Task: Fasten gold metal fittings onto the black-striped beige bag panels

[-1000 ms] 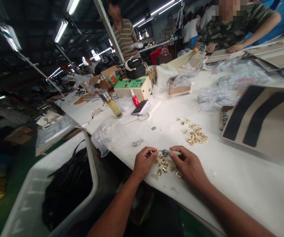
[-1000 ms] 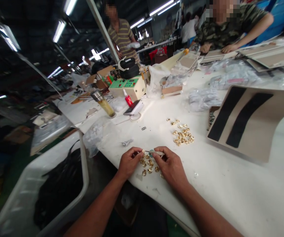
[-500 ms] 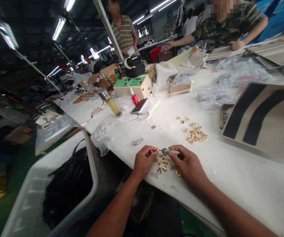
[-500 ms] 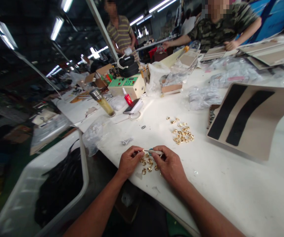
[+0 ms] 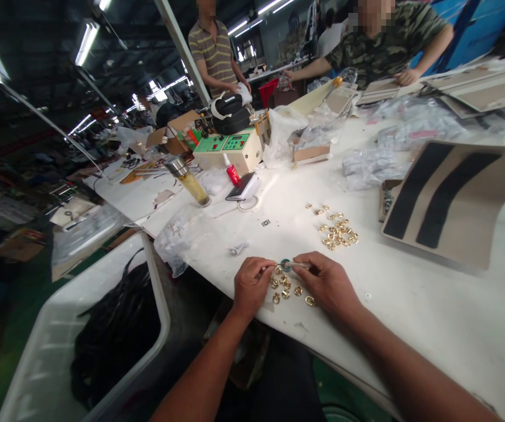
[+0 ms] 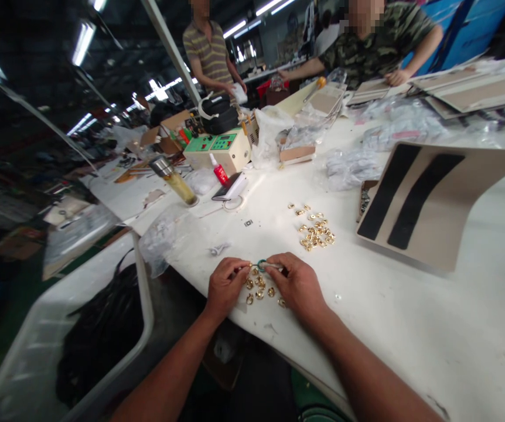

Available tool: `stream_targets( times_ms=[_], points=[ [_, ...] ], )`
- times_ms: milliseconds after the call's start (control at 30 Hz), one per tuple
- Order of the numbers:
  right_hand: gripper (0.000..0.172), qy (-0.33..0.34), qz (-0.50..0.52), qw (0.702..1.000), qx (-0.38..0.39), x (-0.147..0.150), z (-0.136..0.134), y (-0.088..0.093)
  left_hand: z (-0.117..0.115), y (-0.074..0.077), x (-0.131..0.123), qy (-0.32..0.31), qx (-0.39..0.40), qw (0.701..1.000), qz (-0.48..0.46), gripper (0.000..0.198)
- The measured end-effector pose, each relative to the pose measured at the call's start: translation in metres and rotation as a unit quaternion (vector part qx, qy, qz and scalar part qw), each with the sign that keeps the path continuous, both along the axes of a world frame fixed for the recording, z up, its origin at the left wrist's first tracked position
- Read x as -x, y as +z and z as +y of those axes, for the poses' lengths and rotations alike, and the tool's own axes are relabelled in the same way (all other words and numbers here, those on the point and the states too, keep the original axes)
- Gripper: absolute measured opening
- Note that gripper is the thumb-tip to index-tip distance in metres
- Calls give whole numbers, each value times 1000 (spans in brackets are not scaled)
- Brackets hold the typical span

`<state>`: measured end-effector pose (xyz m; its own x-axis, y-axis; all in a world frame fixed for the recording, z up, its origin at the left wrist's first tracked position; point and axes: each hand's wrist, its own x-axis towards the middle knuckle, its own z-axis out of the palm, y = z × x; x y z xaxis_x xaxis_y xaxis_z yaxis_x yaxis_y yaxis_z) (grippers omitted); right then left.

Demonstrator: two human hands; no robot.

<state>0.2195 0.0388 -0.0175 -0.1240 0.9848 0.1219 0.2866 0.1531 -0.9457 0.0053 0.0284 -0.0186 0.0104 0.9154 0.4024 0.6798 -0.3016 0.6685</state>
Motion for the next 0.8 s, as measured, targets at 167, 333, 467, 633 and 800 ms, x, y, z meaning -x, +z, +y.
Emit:
stream_targets(
  times_ms=[167,333,467,633,800],
  points=[
    [33,-45,2,999,21,-2,3,0,2,-3,4,91,14,995,-49,14],
    [26,-52,-93,994,25,-5,5,0,2,0,3,83,4,996,-35,13],
    [23,-37,-182,983,5,-3,2,-1,2,3,2,52,4,999,1,16],
    [24,-33,-256,966,-9,-1,0,-2,3,2,4,60,12,998,-3,20],
    [23,-30,-256,966,-11,1,-1,0,16,9,4,57,9,998,0,17]
  ],
)
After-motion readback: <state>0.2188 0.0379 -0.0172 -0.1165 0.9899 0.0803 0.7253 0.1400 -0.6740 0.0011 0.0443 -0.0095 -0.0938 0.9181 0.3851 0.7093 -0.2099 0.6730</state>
